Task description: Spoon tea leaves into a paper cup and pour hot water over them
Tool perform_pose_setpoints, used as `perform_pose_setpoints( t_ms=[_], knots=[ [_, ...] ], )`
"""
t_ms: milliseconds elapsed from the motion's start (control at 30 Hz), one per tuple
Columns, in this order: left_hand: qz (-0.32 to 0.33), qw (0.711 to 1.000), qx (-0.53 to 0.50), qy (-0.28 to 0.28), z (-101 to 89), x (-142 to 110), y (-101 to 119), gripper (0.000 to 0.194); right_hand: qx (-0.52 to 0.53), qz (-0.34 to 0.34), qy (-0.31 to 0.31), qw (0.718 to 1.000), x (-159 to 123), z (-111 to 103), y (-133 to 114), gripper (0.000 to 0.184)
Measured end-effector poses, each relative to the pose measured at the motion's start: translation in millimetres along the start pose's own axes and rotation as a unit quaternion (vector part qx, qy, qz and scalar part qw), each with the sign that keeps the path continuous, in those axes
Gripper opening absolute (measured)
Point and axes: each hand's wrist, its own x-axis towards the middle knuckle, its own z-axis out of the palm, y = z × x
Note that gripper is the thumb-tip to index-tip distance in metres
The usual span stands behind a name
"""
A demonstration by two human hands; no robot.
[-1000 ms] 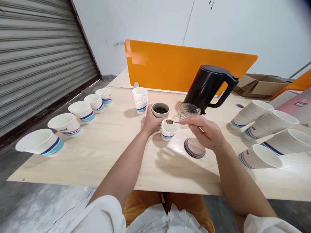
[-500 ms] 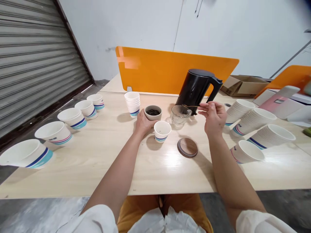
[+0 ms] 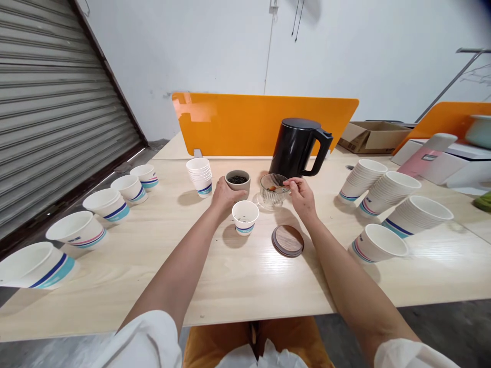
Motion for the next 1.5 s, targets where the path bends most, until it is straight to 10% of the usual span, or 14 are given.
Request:
perform_pose_setpoints(
  t_ms=[367, 767, 1133, 1333, 1500],
  knots=[
    [-0.005, 0.999, -0.051, 0.01, 19.4, 20.3, -0.5, 0.075, 0.006, -0.017, 0.019, 1.0, 0.5, -1.5, 2.0, 0.031],
    [-0.09, 0.967, -0.206, 0.117, -34.7, -33.8, 9.4, 0.073, -0.013, -0.011, 0.024, 1.0, -1.0, 0.8, 4.8, 0.041],
    [-0.006, 0.955, -0.297, -0.006, -39.9, -78.2, 8.4, 0.066, 0.064, -0.06, 0.154, 0.984, 10.8, -19.0, -7.4, 0.043],
    [0.005, 0.96, -0.213, -0.18, -46.4, -95.8, 11.9, 0.111, 0.043, -0.059, 0.249, 0.966, 22.6, -40.2, -5.8, 0.052],
    [-0.008, 0.978, -0.099, -0.181, -37.8, -102.9, 21.3, 0.09, 0.001, -0.01, 0.294, 0.956, 49.0, -51.8, -0.3, 0.069]
  ],
)
